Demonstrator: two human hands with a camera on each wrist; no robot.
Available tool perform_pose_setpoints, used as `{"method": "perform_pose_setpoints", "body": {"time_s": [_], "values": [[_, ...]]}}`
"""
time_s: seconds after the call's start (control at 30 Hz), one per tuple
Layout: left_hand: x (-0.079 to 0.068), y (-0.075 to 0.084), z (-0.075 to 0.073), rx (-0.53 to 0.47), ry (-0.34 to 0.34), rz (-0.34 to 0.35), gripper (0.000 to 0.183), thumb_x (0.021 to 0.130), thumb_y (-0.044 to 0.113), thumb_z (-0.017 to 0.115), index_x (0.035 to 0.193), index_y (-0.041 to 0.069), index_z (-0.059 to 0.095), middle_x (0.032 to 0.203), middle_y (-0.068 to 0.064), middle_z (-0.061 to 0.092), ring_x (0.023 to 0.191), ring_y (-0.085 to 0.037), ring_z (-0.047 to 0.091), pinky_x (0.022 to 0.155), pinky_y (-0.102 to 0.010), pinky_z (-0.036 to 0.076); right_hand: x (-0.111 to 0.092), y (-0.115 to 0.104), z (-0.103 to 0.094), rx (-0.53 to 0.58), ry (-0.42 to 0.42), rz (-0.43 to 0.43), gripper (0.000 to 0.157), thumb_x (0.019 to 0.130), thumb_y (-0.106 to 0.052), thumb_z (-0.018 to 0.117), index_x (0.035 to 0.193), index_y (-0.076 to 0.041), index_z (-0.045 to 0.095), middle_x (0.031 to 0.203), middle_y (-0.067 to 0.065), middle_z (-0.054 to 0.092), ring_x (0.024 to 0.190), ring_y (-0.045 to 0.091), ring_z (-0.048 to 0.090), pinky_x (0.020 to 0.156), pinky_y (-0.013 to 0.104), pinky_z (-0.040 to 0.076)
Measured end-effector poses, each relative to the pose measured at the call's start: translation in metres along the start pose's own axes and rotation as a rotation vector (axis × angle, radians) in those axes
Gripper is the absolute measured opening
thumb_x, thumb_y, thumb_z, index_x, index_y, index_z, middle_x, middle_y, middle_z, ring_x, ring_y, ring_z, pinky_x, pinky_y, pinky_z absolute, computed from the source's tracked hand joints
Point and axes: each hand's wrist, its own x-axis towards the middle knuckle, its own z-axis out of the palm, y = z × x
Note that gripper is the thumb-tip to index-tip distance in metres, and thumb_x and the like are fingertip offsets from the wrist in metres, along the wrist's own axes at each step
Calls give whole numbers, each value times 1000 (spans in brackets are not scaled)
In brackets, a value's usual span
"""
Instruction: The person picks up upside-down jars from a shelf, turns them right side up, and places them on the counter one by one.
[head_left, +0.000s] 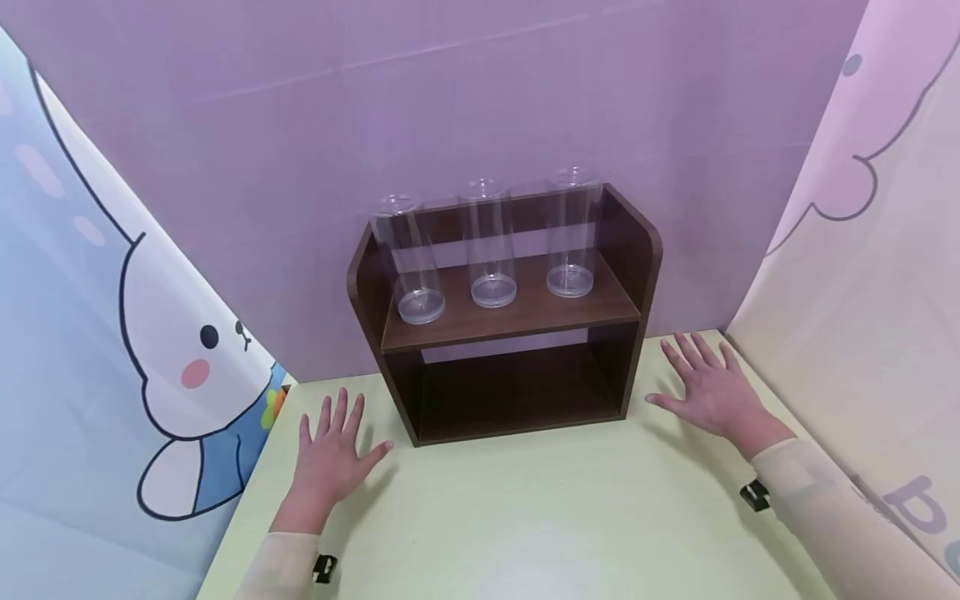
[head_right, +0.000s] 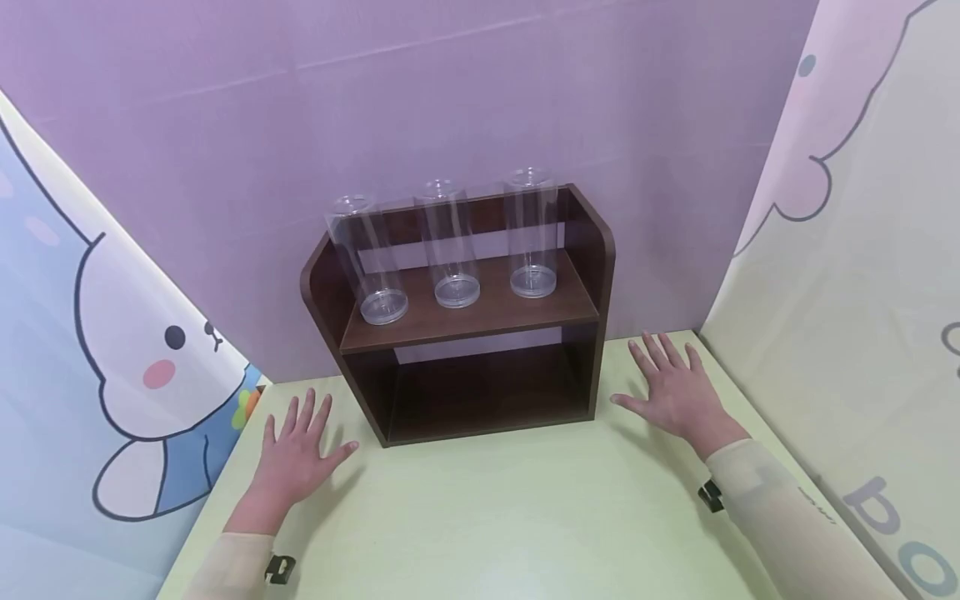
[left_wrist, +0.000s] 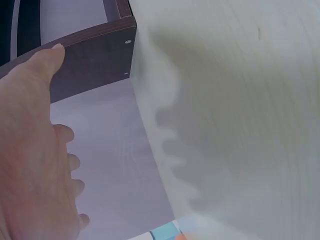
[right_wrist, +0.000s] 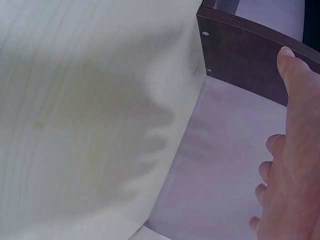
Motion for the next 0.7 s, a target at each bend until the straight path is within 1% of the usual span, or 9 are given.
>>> {"method": "perform_pose_setpoints", "body": {"time_s": [0.2,0.33,0.43,0.53,0.6,0.7], "values": [[1,-2,4,-82,-27,-10,105,103,77,57,176,9,24,181,-27,15,166,-53,9,126,-82,7,1,1,2,47,8,-7,107,101,-76,60,171,0,33,177,29,26,162,52,25,128,75,18],[3,-3,6,-152,-16,-1,102,105,72,58,176,7,23,181,-27,15,167,-51,11,127,-81,10,2,0,1,100,5,-11,108,101,-72,64,171,3,32,176,32,26,162,53,24,128,73,20],[4,-4,9,-222,12,19,99,106,65,63,175,5,25,180,-27,20,165,-52,19,126,-80,16,2,0,1,160,22,-15,107,100,-68,68,171,3,32,175,33,29,161,55,27,127,73,24],[4,-5,12,-328,42,35,95,106,56,69,174,3,28,178,-28,25,160,-54,28,125,-79,25,2,2,5,254,50,-17,106,99,-62,75,171,3,33,172,33,34,157,57,32,123,75,29],[3,-5,13,-404,51,35,92,106,51,71,173,4,29,177,-28,28,159,-54,30,124,-77,29,1,2,7,340,58,-15,105,99,-57,78,171,2,32,171,32,36,155,58,34,122,76,31],[1,-5,16,-533,42,19,88,108,43,72,173,4,29,177,-26,28,162,-51,27,127,-73,27,1,2,8,493,50,-6,103,99,-49,82,172,0,29,172,31,36,155,58,32,122,76,30]]}}
